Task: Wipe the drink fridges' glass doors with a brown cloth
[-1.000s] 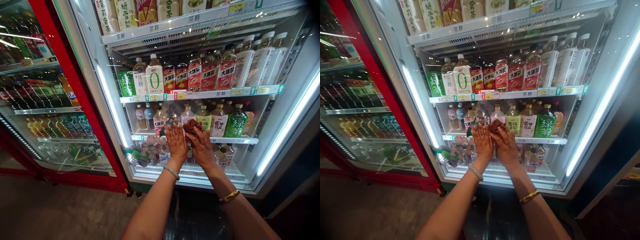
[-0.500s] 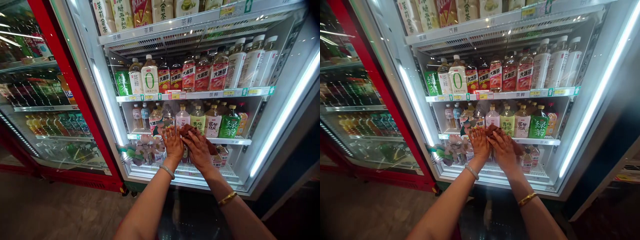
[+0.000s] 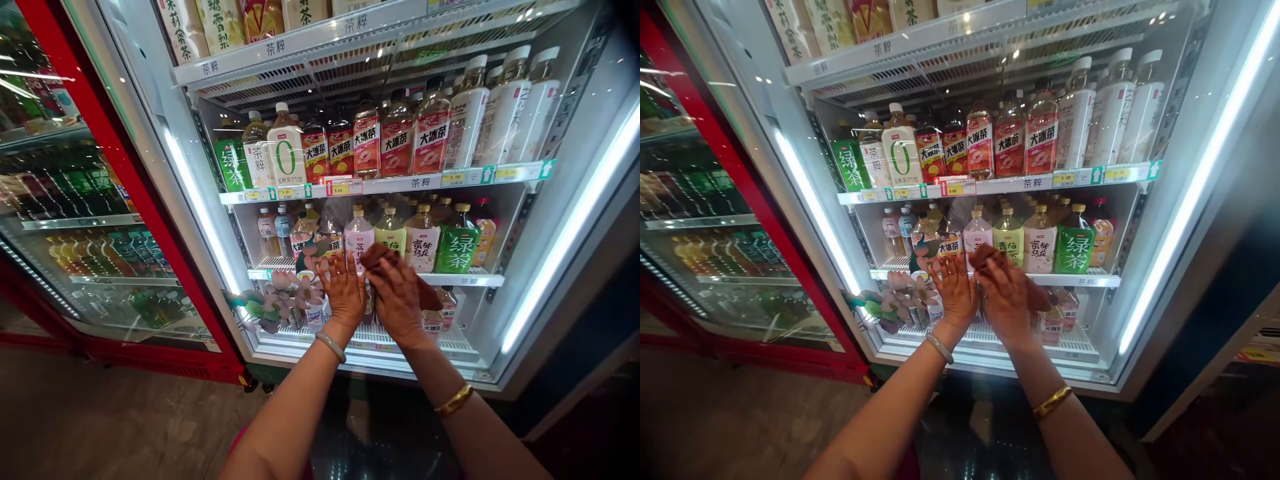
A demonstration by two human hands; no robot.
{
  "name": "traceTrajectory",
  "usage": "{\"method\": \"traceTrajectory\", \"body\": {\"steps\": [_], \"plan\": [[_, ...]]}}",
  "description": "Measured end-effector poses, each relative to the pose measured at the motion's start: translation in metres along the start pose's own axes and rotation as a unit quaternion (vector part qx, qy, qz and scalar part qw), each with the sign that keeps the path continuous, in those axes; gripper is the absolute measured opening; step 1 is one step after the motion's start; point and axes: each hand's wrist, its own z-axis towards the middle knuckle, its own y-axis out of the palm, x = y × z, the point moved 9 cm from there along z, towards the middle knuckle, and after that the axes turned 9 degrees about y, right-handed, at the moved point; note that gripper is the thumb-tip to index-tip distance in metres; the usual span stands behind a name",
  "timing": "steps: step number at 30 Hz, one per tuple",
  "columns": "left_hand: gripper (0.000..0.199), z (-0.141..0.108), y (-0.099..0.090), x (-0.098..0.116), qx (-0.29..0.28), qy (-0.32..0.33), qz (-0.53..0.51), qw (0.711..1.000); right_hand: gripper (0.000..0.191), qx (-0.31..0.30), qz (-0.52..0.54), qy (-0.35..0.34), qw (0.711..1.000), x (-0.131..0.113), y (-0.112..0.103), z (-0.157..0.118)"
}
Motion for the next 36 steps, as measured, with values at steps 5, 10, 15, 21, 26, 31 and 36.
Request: {"method": "traceTrajectory", "body": {"steps": [5,10,15,21,26,31,36], "plan": [[0.068,0.001,0.000,0.001,-0.024,-0.002,-0.004,1.000,0.034,0.031,0.021,0.050,0.998,0.054,-0.029,0.005],[0.071,0.001,0.001,0.000,-0.032,-0.001,-0.011,0.999,0.048,0.127,0.013,0.201,0.971,0.064,-0.032,-0.003],[0.069,-0.007,0.006,0.003,-0.058,0.057,-0.021,0.996,0.046,-0.030,0.031,0.021,0.999,-0.006,0.004,-0.021],[0.064,-0.007,0.002,0.008,-0.065,0.070,-0.023,0.995,0.055,0.066,0.037,0.140,0.987,0.066,-0.031,-0.006],[0.063,-0.004,-0.002,0.010,-0.069,0.078,-0.037,0.994,0.063,0.009,0.038,0.159,0.986,0.038,-0.007,-0.023],[0.066,-0.002,-0.006,0.011,-0.080,0.098,-0.043,0.991,0.056,-0.089,0.074,0.045,0.992,0.008,0.003,-0.030],[0.065,0.006,-0.006,0.024,-0.083,0.120,-0.053,0.988,0.064,0.039,0.063,0.177,0.981,0.072,-0.038,-0.006]]}}
